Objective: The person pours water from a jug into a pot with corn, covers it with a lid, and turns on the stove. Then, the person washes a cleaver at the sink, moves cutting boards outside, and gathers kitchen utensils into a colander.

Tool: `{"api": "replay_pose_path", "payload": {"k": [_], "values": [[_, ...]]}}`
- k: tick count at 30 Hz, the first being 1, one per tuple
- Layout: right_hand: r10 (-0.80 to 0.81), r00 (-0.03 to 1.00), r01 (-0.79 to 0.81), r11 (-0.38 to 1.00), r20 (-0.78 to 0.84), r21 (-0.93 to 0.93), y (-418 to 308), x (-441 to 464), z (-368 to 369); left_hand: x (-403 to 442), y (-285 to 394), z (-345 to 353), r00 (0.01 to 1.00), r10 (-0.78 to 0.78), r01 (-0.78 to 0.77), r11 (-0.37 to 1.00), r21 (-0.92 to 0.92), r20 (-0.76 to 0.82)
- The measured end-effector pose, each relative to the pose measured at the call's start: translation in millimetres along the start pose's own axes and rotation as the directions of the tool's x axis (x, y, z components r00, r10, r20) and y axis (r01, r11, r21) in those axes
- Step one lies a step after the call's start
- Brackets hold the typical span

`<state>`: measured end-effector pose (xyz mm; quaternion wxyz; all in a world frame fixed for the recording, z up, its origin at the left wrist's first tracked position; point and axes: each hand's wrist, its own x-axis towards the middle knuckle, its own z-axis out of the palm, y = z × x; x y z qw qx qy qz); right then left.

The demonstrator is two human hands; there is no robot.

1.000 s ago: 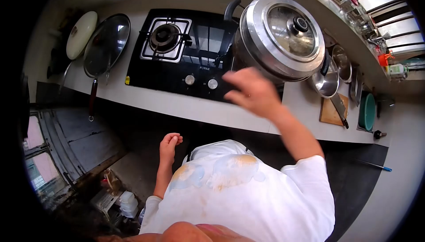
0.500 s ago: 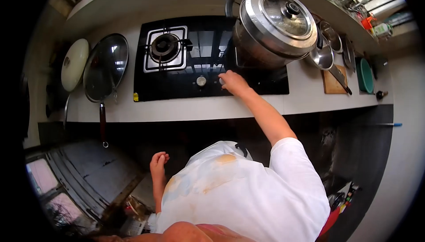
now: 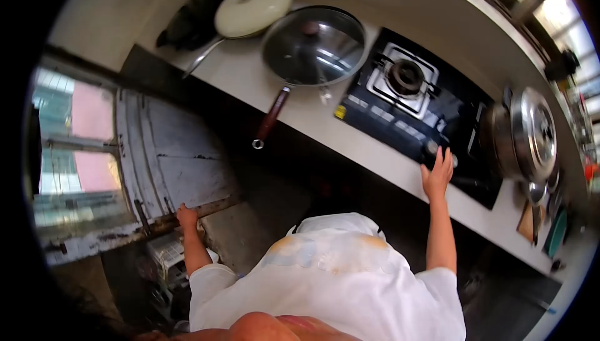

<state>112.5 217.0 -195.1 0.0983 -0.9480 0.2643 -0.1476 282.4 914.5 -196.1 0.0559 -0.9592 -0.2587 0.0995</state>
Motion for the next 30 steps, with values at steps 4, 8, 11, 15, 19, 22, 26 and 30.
{"api": "replay_pose_path", "payload": {"k": [4, 8, 11, 15, 19, 22, 26, 30], "values": [[-0.137, 0.984, 0.117, 0.978, 0.115, 0.172, -72, -5, 22, 16, -37, -5, 0.993, -0.120, 0.117, 0.988, -0.105, -0.022], [-0.276, 0.941, 0.208, 0.928, 0.195, 0.310, -152, -9, 53, 57, -68, 11, 0.987, -0.154, 0.131, 0.945, -0.299, -0.054], [-0.292, 0.929, 0.213, 0.925, 0.228, 0.314, -204, -10, 77, 89, -92, 32, 0.988, -0.157, 0.141, 0.896, -0.420, -0.002], [-0.234, 0.955, 0.183, 0.950, 0.185, 0.255, -270, -3, 113, 109, -120, 43, 0.968, -0.218, 0.148, 0.896, -0.418, -0.125], [-0.043, 0.990, 0.036, 0.998, 0.131, 0.055, -329, 1, 163, 107, -125, 34, 0.967, -0.216, 0.158, 0.923, -0.350, -0.133], [0.011, 1.000, -0.012, 0.999, 0.028, 0.031, -366, 9, 191, 118, -156, 46, 0.992, -0.123, 0.107, 0.898, -0.427, -0.010], [0.036, 0.997, -0.031, 0.997, -0.073, 0.074, -424, 50, 187, 192, -135, 78, 0.970, 0.140, -0.009, 0.837, -0.547, 0.199], [0.062, 0.992, -0.062, 0.998, -0.113, 0.000, -432, 77, 214, 291, 17, 96, 0.851, 0.518, -0.240, 0.528, -0.815, 0.085]]}}
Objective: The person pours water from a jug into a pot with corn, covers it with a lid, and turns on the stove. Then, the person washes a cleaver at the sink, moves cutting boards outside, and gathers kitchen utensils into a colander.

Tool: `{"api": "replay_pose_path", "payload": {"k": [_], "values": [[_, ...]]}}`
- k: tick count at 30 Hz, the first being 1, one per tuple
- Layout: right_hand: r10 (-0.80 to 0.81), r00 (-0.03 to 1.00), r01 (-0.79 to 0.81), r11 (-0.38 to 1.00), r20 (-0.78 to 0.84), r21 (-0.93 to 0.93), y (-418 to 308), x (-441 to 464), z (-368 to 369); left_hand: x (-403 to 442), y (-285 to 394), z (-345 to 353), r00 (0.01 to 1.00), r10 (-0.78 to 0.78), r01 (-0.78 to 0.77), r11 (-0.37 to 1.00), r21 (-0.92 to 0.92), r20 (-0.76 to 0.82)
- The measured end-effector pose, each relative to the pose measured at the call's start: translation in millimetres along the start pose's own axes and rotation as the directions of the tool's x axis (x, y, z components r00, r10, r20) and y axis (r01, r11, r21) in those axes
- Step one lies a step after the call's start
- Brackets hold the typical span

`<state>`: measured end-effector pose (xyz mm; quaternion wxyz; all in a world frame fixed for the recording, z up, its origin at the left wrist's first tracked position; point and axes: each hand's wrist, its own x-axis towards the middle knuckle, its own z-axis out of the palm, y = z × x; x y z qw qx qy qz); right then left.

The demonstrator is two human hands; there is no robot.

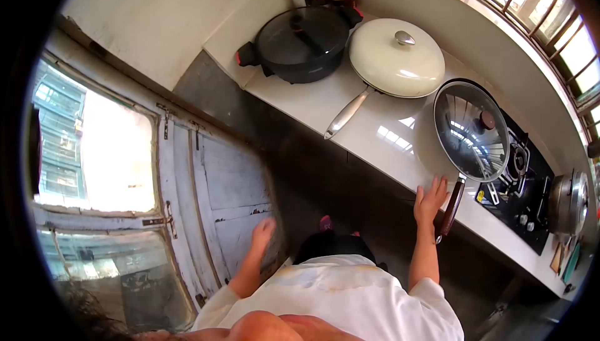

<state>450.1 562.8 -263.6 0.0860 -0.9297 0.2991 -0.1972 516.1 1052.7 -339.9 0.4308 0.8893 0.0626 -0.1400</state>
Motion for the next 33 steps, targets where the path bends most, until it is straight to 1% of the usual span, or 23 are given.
{"api": "replay_pose_path", "payload": {"k": [1, 2, 3, 4, 6, 8, 9, 11, 12, 15, 16, 17, 18, 19, 21, 24, 26, 28, 29, 30, 31, 32, 33], "values": [[-0.030, 0.999, 0.030, 0.999, -0.026, -0.015, -2, 5, 6, 54, -11, 31, 0.988, -0.075, 0.119, 0.925, -0.360, 0.134], [-0.069, 0.996, 0.068, 0.998, -0.055, -0.003, -4, 14, 7, 89, 28, 47, 0.979, -0.084, 0.168, 0.844, -0.509, 0.184], [-0.057, 0.996, 0.057, 0.998, -0.066, -0.007, -4, 21, 12, 124, 69, 62, 0.968, -0.092, 0.225, 0.737, -0.637, 0.234], [-0.105, 0.988, 0.107, 0.994, -0.114, 0.014, -2, 27, 18, 160, 91, 82, 0.950, -0.123, 0.291, 0.691, -0.662, 0.289], [-0.143, 0.975, 0.152, 0.987, -0.171, 0.046, -3, 34, 23, 210, 134, 119, 0.937, -0.106, 0.341, 0.472, -0.813, 0.332], [-0.146, 0.973, 0.158, 0.986, -0.178, 0.056, -7, 32, 26, 250, 148, 159, 0.920, -0.117, 0.393, 0.243, -0.887, 0.375], [-0.157, 0.970, 0.173, 0.982, -0.185, 0.074, -7, 34, 27, 253, 165, 170, 0.921, -0.103, 0.388, 0.239, -0.890, 0.374], [-0.144, 0.971, 0.161, 0.984, -0.190, 0.074, -5, 31, 28, 246, 202, 176, 0.925, -0.202, 0.344, 0.086, -0.935, 0.322], [-0.176, 0.966, 0.189, 0.981, -0.188, 0.053, -5, 30, 29, 252, 202, 183, 0.930, -0.198, 0.317, 0.006, -0.948, 0.310], [-0.237, 0.946, 0.242, 0.970, -0.222, -0.001, -6, 28, 32, 250, 195, 185, 0.946, -0.071, 0.314, -0.055, -0.948, 0.317], [-0.270, 0.925, 0.277, 0.961, -0.268, -0.012, -5, 26, 34, 246, 195, 182, 0.948, -0.027, 0.317, -0.030, -0.948, 0.318], [-0.302, 0.901, 0.310, 0.950, -0.310, -0.025, -5, 24, 36, 238, 200, 178, 0.959, 0.038, 0.282, -0.083, -0.956, 0.279], [-0.306, 0.884, 0.331, 0.943, -0.353, 0.012, -8, 22, 35, 238, 198, 178, 0.959, 0.089, 0.274, -0.058, -0.960, 0.268], [-0.353, 0.843, 0.368, 0.929, -0.405, -0.043, -6, 21, 38, 240, 190, 177, 0.956, 0.141, 0.263, -0.033, -0.964, 0.256], [-0.404, 0.788, 0.418, 0.905, -0.464, -0.078, -3, 18, 44, 241, 177, 172, 0.951, 0.199, 0.262, -0.114, -0.958, 0.236], [-0.488, 0.676, 0.473, 0.862, -0.552, -0.183, -6, 15, 48, 235, 139, 148, 0.890, 0.377, 0.284, -0.021, -0.958, 0.256], [-0.500, 0.673, 0.479, 0.856, -0.545, -0.194, -1, 9, 54, 219, 109, 115, 0.880, 0.378, 0.291, 0.052, -0.955, 0.288], [-0.505, 0.671, 0.496, 0.850, -0.544, -0.177, 1, 11, 53, 199, 80, 71, 0.853, 0.428, 0.229, 0.207, -0.951, 0.299], [-0.516, 0.667, 0.506, 0.843, -0.537, -0.182, 2, 11, 52, 190, 70, 48, 0.922, 0.310, 0.135, 0.303, -0.943, 0.232], [-0.516, 0.683, 0.522, 0.840, -0.516, -0.150, 4, 12, 51, 185, 57, 28, 0.969, 0.235, -0.028, 0.425, -0.905, 0.081], [-0.520, 0.698, 0.537, 0.835, -0.492, -0.120, 7, 12, 50, 189, 39, 4, 0.974, 0.223, -0.079, 0.460, -0.885, 0.029], [-0.530, 0.694, 0.552, 0.826, -0.487, -0.113, 9, 12, 50, 183, 29, -24, 0.986, 0.165, -0.081, 0.583, -0.809, 0.020], [-0.545, 0.690, 0.563, 0.818, -0.477, -0.120, 10, 12, 50, 169, 30, -44, 0.986, 0.167, -0.110, 0.686, -0.719, 0.009]]}}
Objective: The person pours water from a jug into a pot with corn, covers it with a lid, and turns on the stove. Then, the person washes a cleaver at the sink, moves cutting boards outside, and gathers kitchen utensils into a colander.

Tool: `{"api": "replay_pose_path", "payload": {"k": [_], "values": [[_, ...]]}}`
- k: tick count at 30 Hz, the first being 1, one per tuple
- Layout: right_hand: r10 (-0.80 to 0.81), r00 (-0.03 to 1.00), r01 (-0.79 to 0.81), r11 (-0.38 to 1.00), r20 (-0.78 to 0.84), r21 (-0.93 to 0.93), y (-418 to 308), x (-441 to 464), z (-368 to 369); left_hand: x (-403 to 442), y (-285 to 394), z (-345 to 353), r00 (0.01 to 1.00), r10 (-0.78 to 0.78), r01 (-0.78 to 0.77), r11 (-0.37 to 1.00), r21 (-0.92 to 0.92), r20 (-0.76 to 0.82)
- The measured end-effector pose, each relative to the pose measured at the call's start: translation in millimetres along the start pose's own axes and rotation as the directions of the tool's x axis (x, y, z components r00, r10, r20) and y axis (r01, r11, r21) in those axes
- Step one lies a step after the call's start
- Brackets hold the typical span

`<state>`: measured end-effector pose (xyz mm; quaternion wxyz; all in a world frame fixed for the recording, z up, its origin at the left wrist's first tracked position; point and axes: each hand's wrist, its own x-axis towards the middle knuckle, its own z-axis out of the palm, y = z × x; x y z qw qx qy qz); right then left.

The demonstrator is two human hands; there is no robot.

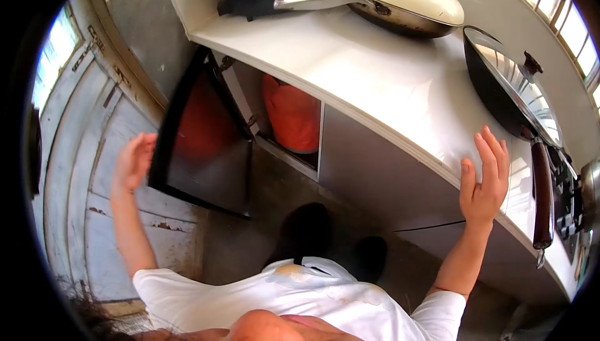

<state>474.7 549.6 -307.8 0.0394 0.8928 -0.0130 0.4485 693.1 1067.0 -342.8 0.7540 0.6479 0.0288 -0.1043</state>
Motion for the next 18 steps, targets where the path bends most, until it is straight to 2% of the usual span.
{"api": "replay_pose_path", "payload": {"k": [1, 2, 3, 4, 5, 6, 7, 8, 9, 10, 11, 12, 13, 15, 18], "values": [[-0.008, 1.000, 0.008, 1.000, -0.017, 0.006, 0, 0, 1, -12, 21, -18, 0.986, -0.040, 0.097, 0.926, 0.365, -0.161], [-0.010, 0.999, 0.010, 1.000, -0.034, 0.016, 0, -1, 2, -21, 16, -15, 0.984, -0.048, 0.108, 0.928, 0.358, -0.173], [-0.015, 0.999, 0.016, 1.000, -0.030, 0.021, -1, -1, 4, -32, 9, -3, 0.956, 0.224, -0.096, 0.848, 0.521, -0.187], [-0.025, 0.999, 0.025, 1.000, -0.039, -0.007, -1, 0, 5, -43, 3, 17, 0.863, 0.483, -0.273, 0.691, 0.669, -0.147], [-0.028, 0.999, 0.026, 0.999, -0.045, -0.036, -3, 0, 5, -53, -2, 40, 0.714, 0.698, -0.399, 0.469, 0.788, -0.054], [-0.021, 0.999, 0.019, 0.999, -0.047, -0.036, -4, 1, 5, -60, -4, 65, 0.521, 0.850, -0.464, 0.200, 0.863, 0.083], [-0.021, 0.998, 0.019, 0.999, -0.055, -0.037, -5, 3, 6, -50, -24, 93, 0.493, 0.835, -0.618, 0.139, 0.774, 0.244], [-0.020, 0.998, 0.018, 0.999, -0.067, -0.042, -6, 3, 6, -35, -39, 123, 0.599, 0.712, -0.644, 0.158, 0.749, 0.366], [-0.014, 0.997, 0.010, 0.999, -0.082, -0.052, -6, 2, 6, -4, -59, 146, 0.622, 0.647, -0.683, 0.172, 0.710, 0.441], [-0.020, 0.997, 0.015, 0.997, -0.070, -0.077, -6, 2, 7, 36, -78, 166, 0.602, 0.653, -0.725, 0.205, 0.657, 0.460], [-0.022, 0.998, 0.015, 0.994, -0.061, -0.105, -5, 2, 7, 72, -86, 190, 0.612, 0.649, -0.695, 0.171, 0.698, 0.452], [-0.001, 0.997, -0.009, 0.992, -0.082, -0.129, -6, 3, 8, 102, -82, 217, 0.621, 0.657, -0.634, 0.101, 0.767, 0.427], [0.010, 0.997, -0.020, 0.992, -0.072, -0.128, -8, 5, 7, 139, -78, 234, 0.643, 0.576, -0.616, -0.004, 0.788, 0.505], [0.037, 0.995, -0.051, 0.986, -0.088, -0.159, -12, 9, 7, 186, -67, 264, 0.516, 0.620, -0.765, 0.023, 0.644, 0.591], [0.057, 0.995, -0.069, 0.987, -0.085, -0.147, -9, 14, 5, 224, -70, 282, 0.565, 0.513, -0.751, -0.005, 0.660, 0.646]]}}
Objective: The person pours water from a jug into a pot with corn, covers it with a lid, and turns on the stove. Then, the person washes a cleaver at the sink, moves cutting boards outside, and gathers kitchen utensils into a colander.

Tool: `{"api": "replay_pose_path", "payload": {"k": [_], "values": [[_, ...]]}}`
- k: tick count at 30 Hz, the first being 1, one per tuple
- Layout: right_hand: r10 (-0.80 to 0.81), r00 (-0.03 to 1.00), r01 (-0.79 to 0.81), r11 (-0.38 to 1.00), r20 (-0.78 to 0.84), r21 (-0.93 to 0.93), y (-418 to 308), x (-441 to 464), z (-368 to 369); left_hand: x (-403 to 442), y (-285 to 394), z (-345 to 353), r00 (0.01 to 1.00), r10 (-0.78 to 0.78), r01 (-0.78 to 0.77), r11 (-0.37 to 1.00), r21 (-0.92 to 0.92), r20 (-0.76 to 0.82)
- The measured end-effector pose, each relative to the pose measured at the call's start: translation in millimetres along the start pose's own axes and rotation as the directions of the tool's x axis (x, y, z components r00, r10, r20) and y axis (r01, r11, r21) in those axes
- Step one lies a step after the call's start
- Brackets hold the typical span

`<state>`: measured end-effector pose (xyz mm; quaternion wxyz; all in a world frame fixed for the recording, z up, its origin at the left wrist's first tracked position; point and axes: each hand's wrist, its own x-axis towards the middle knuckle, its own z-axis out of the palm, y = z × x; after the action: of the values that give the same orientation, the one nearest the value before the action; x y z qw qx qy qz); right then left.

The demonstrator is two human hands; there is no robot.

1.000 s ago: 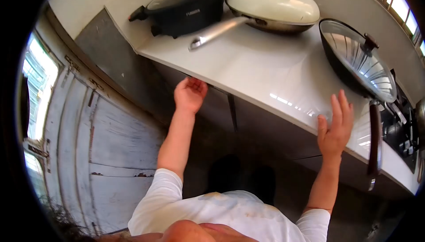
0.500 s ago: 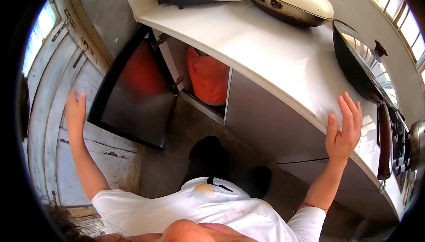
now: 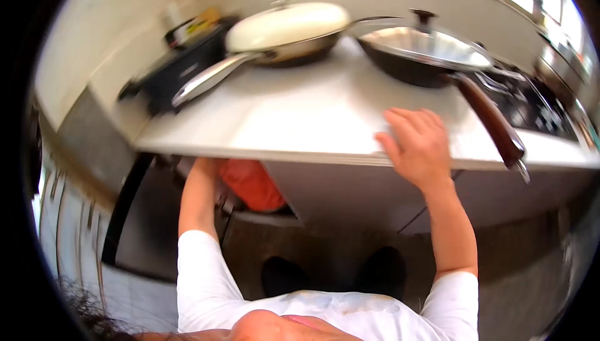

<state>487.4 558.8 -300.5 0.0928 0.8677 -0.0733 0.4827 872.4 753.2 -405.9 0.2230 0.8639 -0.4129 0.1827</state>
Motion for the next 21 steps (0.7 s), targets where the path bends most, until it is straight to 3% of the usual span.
{"api": "replay_pose_path", "payload": {"k": [9, 12, 21], "values": [[0.069, 0.998, -0.069, 0.997, 0.005, -0.033, -2, -8, -4, 19, -20, 37, 0.990, -0.012, 0.009, 1.000, 0.025, 0.139], [0.123, 0.989, -0.114, 0.988, 0.080, -0.109, -2, -14, -6, 26, -28, 43, 0.989, -0.023, 0.020, 1.000, 0.020, 0.147], [0.102, 0.994, -0.102, 0.995, 0.045, -0.012, -4, -17, -8, 31, -32, 47, 0.986, -0.049, 0.047, 0.999, 0.014, 0.160]]}}
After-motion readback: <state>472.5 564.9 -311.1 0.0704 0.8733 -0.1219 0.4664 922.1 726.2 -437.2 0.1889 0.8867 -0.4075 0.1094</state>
